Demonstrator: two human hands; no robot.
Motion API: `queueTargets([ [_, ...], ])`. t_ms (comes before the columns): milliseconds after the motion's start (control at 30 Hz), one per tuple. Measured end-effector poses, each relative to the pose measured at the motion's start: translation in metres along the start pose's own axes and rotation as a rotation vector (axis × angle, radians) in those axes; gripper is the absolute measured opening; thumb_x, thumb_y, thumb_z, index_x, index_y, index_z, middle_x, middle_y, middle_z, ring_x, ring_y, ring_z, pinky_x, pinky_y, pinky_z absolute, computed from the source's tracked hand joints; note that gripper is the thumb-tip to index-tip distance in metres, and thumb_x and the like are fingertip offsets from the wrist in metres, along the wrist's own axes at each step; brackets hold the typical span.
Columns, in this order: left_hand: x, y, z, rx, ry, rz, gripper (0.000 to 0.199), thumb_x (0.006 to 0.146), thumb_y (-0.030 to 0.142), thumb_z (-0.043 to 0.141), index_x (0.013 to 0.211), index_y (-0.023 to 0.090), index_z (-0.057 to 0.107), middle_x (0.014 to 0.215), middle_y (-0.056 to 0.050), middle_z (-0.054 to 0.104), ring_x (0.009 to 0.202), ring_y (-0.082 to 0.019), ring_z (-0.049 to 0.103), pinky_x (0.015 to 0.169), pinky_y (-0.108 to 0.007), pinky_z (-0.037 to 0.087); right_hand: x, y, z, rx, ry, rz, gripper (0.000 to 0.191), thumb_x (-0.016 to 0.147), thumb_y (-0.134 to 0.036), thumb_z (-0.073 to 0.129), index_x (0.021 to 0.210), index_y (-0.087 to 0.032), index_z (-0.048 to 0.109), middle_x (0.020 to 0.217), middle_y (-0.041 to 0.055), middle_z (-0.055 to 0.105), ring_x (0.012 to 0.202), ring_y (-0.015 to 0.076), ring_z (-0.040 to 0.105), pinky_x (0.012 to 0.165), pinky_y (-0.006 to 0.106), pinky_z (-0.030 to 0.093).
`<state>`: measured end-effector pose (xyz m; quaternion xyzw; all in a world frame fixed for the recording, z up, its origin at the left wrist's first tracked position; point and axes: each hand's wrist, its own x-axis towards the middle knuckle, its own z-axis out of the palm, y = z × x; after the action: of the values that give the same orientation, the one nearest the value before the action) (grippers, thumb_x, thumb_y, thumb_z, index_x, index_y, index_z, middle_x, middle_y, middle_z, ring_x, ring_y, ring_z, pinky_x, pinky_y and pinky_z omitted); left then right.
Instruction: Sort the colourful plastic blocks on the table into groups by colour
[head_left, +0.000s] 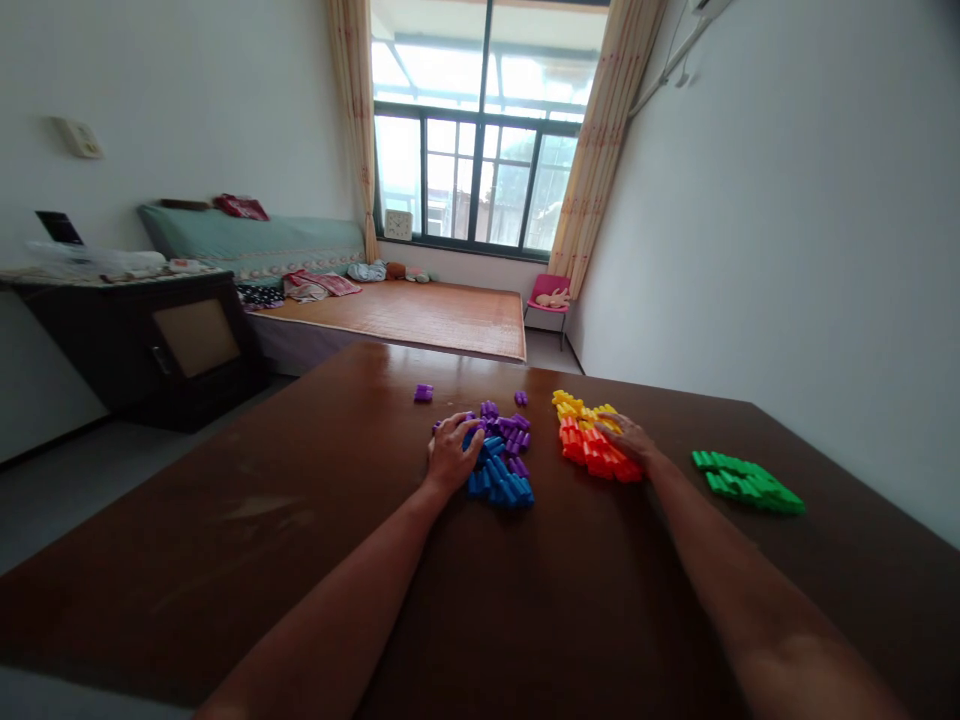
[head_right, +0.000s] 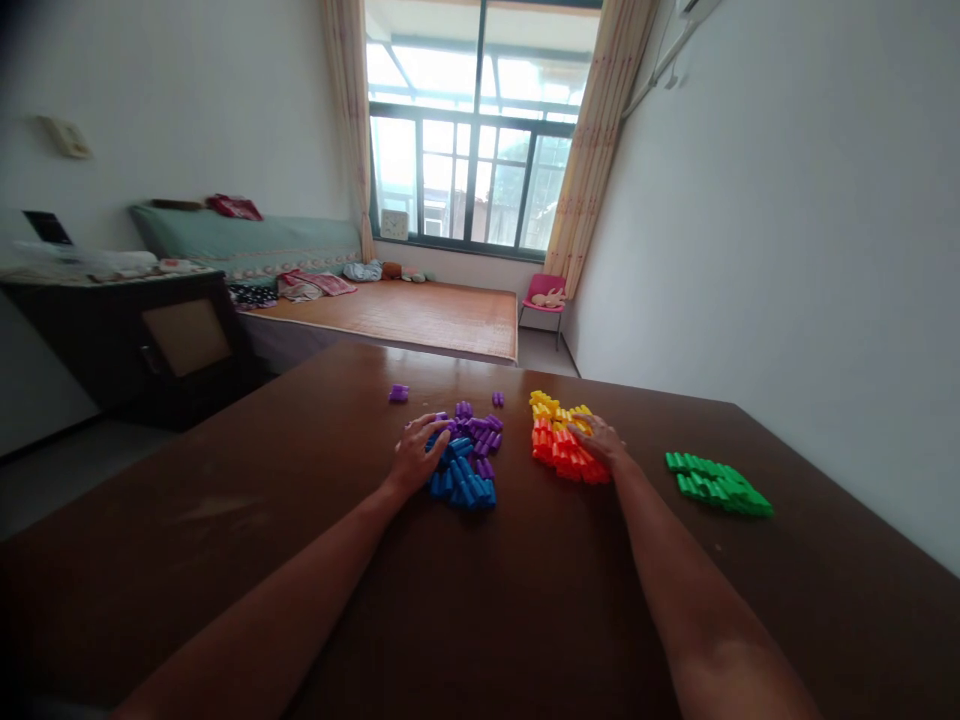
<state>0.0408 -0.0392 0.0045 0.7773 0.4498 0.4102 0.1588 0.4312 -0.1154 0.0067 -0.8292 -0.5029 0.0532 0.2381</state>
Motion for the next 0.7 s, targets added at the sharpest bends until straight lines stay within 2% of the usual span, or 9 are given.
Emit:
queueTargets([
  [133, -0.003, 0.005, -0.002, 0.071, -0.058, -0.056, 0.032, 0.09, 0.043, 0.054, 0.116, 0.03, 0.067, 0.137, -0.005, 0.054, 0.13, -0.026, 0.043, 0.112, -0.046, 0.032, -0.029, -0.056, 0.021, -0.008, -0.04, 0.009, 0.052, 0.086, -0.058, 0.047, 0.129, -0.033, 0.059, 0.144, 0.0032, 0.048, 0.128, 0.0286, 0.048, 0.108, 0.046, 0.035],
  [300, -0.001, -0.003, -0.003, 0.046, -0.047, -0.12, 0.034, 0.091, 0.042, 0.053, 0.117, 0.027, 0.067, 0.14, -0.006, 0.051, 0.131, -0.027, 0.042, 0.111, -0.044, 0.034, -0.05, -0.123, 0.05, 0.017, -0.053, 0.027, 0.052, 0.086, -0.059, 0.044, 0.129, -0.034, 0.059, 0.145, 0.0034, 0.047, 0.129, 0.0304, 0.046, 0.108, 0.05, 0.033],
  [500, 0.003, -0.016, -0.012, -0.021, 0.029, -0.257, 0.034, 0.09, 0.041, 0.053, 0.114, 0.025, 0.069, 0.141, -0.008, 0.049, 0.131, -0.029, 0.041, 0.11, -0.046, 0.035, -0.055, -0.178, 0.086, 0.131, -0.018, -0.059, 0.048, 0.086, -0.054, 0.048, 0.125, -0.031, 0.062, 0.138, 0.0038, 0.054, 0.126, 0.0262, 0.051, 0.107, 0.044, 0.037],
  [700, 0.0, -0.018, -0.02, -0.074, 0.096, -0.314, 0.032, 0.088, 0.038, 0.055, 0.113, 0.024, 0.07, 0.144, -0.009, 0.045, 0.131, -0.032, 0.041, 0.109, -0.048, 0.036, -0.051, -0.238, 0.098, 0.313, -0.086, -0.178, 0.042, 0.084, -0.046, 0.054, 0.117, -0.024, 0.067, 0.121, 0.0061, 0.066, 0.116, 0.0233, 0.059, 0.103, 0.038, 0.043],
])
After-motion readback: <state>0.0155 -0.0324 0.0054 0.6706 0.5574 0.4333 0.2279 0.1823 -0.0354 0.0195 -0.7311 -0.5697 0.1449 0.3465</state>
